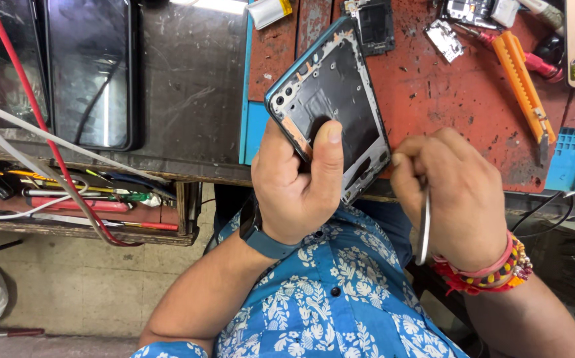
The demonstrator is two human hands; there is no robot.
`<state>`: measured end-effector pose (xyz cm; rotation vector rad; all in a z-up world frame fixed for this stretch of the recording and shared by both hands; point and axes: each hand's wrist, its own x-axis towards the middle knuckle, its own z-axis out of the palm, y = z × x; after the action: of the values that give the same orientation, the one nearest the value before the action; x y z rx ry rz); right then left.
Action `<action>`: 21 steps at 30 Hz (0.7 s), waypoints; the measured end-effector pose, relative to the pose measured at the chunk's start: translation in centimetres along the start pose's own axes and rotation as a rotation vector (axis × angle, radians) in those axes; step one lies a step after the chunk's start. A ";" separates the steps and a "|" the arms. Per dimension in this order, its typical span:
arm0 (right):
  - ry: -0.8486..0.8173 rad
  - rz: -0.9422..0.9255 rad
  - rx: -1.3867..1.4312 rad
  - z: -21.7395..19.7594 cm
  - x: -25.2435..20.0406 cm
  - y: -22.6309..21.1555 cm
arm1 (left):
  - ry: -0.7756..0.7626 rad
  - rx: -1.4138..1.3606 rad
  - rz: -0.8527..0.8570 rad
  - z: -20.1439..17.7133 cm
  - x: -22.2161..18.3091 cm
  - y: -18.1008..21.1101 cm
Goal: The person pries at the edges of a mobile phone chassis using a thin metal tool, then turns the device over and continues prying along the opposite edge and corners to separate the components.
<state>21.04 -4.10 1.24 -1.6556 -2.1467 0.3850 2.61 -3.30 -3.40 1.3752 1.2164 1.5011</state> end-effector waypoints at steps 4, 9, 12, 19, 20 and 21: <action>0.025 0.125 0.032 -0.1 -1.3 0.9 | 0.004 -0.048 0.020 0.0 -0.4 -0.3; 0.170 0.204 0.824 0.5 -2.1 1.2 | 0.005 -0.075 0.124 -0.4 -0.3 -0.9; 0.095 0.202 1.111 0.2 -2.2 1.7 | 0.026 -0.028 0.133 -0.2 -0.1 -1.2; -0.143 0.202 1.070 1.0 -3.3 2.4 | -0.017 0.052 0.143 -0.5 0.6 -0.7; -0.140 0.214 1.024 1.0 -3.5 2.4 | -0.015 0.043 0.145 -0.3 0.7 -0.7; -0.136 0.226 0.978 1.1 -3.6 2.3 | -0.018 0.040 0.158 -0.3 0.7 -0.7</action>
<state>23.23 -6.95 -1.26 -1.2674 -1.4146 1.3752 2.15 -2.45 -3.84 1.5382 1.1551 1.5758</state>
